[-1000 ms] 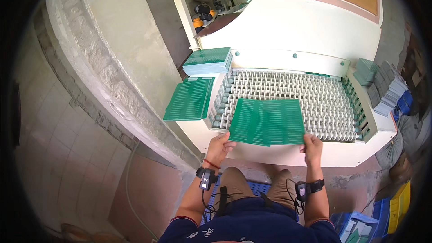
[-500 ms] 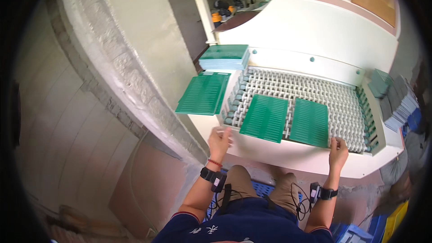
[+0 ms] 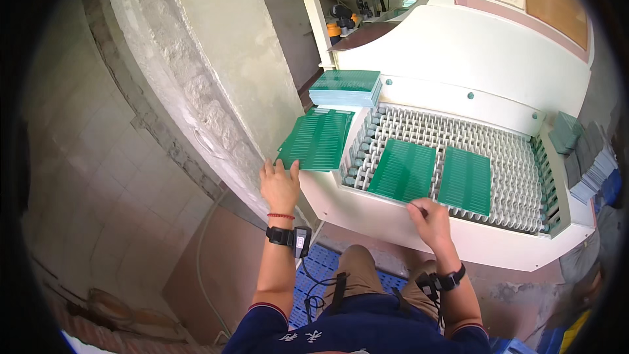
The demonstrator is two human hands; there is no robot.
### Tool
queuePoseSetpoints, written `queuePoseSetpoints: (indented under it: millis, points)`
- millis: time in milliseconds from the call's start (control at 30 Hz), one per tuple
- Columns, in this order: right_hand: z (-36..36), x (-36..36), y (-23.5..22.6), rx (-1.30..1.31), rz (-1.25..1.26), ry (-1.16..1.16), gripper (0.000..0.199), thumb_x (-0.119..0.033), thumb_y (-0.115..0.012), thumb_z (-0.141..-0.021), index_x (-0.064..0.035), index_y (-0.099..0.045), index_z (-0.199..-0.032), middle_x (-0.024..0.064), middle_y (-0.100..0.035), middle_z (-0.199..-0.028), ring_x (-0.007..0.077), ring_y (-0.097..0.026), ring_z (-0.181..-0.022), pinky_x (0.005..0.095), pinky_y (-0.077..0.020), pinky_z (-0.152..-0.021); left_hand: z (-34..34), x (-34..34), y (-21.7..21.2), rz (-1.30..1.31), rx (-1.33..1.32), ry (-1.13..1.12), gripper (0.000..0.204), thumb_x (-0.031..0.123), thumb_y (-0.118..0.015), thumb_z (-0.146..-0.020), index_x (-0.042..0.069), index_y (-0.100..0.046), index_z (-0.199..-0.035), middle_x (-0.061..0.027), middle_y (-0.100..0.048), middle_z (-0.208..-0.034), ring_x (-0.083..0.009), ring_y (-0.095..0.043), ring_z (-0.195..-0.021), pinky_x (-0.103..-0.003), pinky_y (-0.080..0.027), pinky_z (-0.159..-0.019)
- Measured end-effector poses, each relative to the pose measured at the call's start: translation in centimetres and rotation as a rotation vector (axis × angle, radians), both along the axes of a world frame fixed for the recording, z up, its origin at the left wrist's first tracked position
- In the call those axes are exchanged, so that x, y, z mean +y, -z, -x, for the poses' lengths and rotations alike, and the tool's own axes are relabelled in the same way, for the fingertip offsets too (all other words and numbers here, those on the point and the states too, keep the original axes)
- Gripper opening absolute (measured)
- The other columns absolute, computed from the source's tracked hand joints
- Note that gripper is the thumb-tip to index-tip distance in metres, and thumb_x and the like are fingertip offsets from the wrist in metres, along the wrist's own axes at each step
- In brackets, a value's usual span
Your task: Sorting green circuit boards/carriers into a slotted rack on a machine.
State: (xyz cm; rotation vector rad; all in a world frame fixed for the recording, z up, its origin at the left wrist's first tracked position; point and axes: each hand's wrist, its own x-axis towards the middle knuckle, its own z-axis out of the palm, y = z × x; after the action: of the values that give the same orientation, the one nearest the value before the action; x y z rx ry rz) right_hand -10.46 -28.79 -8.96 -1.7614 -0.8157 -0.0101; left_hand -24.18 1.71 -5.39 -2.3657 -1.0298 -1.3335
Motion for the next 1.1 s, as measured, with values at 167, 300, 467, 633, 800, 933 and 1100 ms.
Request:
queuePoseSetpoints:
  millis: [167,300,467,633,800,933,1100]
  points:
    - [-1.5,7.3,-4.3,-0.065,0.099,-0.102,0.027,-0.025,-0.062,-0.082,0.0024,-0.064,-0.083,0.014,-0.061,-0.066,0.0167,-0.057,-0.058,0.0294,-0.0454,-0.057,0.3,-2.6,-0.4,-0.052,0.006,0.032,0.043,0.038,-0.059,-0.082,-0.001,-0.06,-0.098,-0.024,-0.054,-0.111,-0.0409,-0.05,-0.104,-0.045,-0.046,-0.082]
    - [-3.4,13.8,-5.7,0.118,0.146,-0.107,0.033,-0.028,-0.062,-0.082,0.0051,-0.065,-0.082,0.0129,-0.061,-0.063,0.0153,-0.058,-0.053,0.0289,-0.0451,-0.048,0.5,-3.7,-0.1,-0.056,-0.024,0.188,0.041,0.035,-0.061,-0.081,-0.001,-0.059,-0.099,-0.0245,-0.053,-0.111,-0.0422,-0.048,-0.105,-0.045,-0.044,-0.085]
    - [-5.7,15.7,-3.7,0.396,0.148,-0.154,0.03,-0.022,-0.063,-0.083,0.0079,-0.063,-0.081,0.0117,-0.061,-0.064,0.0111,-0.052,-0.045,0.0257,-0.0399,-0.038,0.8,-4.3,0.9,-0.008,-0.044,0.28,0.042,0.031,-0.063,-0.08,-0.001,-0.057,-0.105,-0.0247,-0.049,-0.115,-0.0419,-0.046,-0.107,-0.047,-0.043,-0.086]
    - [-5.5,10.5,-4.0,0.734,-0.292,-0.145,0.022,-0.012,-0.06,-0.084,0.0099,-0.06,-0.084,0.0077,-0.055,-0.06,0.0079,-0.04,-0.041,0.0225,-0.0304,-0.034,2.5,-5.0,1.3,0.087,-0.168,0.436,0.039,0.018,-0.065,-0.078,0.0,-0.052,-0.11,-0.0225,-0.044,-0.121,-0.0417,-0.043,-0.109,-0.046,-0.039,-0.089]
    - [-9.1,-4.4,-1.9,0.581,-0.286,0.188,0.022,-0.019,-0.06,-0.084,0.0023,-0.059,-0.085,-0.0017,-0.046,-0.055,0.005,-0.036,-0.039,0.0203,-0.0278,-0.034,4.9,-4.5,4.6,0.142,-0.106,0.5,0.034,0.015,-0.064,-0.078,0.0,-0.053,-0.106,-0.0223,-0.045,-0.119,-0.0411,-0.044,-0.108,-0.047,-0.038,-0.089]
    - [-14.5,-19.7,1.7,0.468,-0.251,0.529,0.019,-0.018,-0.059,-0.085,0.0016,-0.059,-0.084,-0.0034,-0.044,-0.053,0.0042,-0.035,-0.038,0.0197,-0.0246,-0.032,5.1,-4.9,7.3,0.205,-0.016,0.509,0.031,0.014,-0.063,-0.079,-0.001,-0.053,-0.104,-0.0224,-0.046,-0.118,-0.0406,-0.044,-0.107,-0.048,-0.038,-0.089]
    - [-19.1,-29.3,4.8,0.395,-0.271,0.715,0.019,-0.016,-0.059,-0.084,0.0017,-0.059,-0.078,-0.0026,-0.043,-0.051,0.005,-0.036,-0.036,0.0208,-0.0252,-0.033,4.5,-6.6,7.4,0.211,0.009,0.554,0.03,0.014,-0.064,-0.078,0.001,-0.055,-0.103,-0.0212,-0.046,-0.118,-0.0395,-0.046,-0.105,-0.045,-0.041,-0.085]
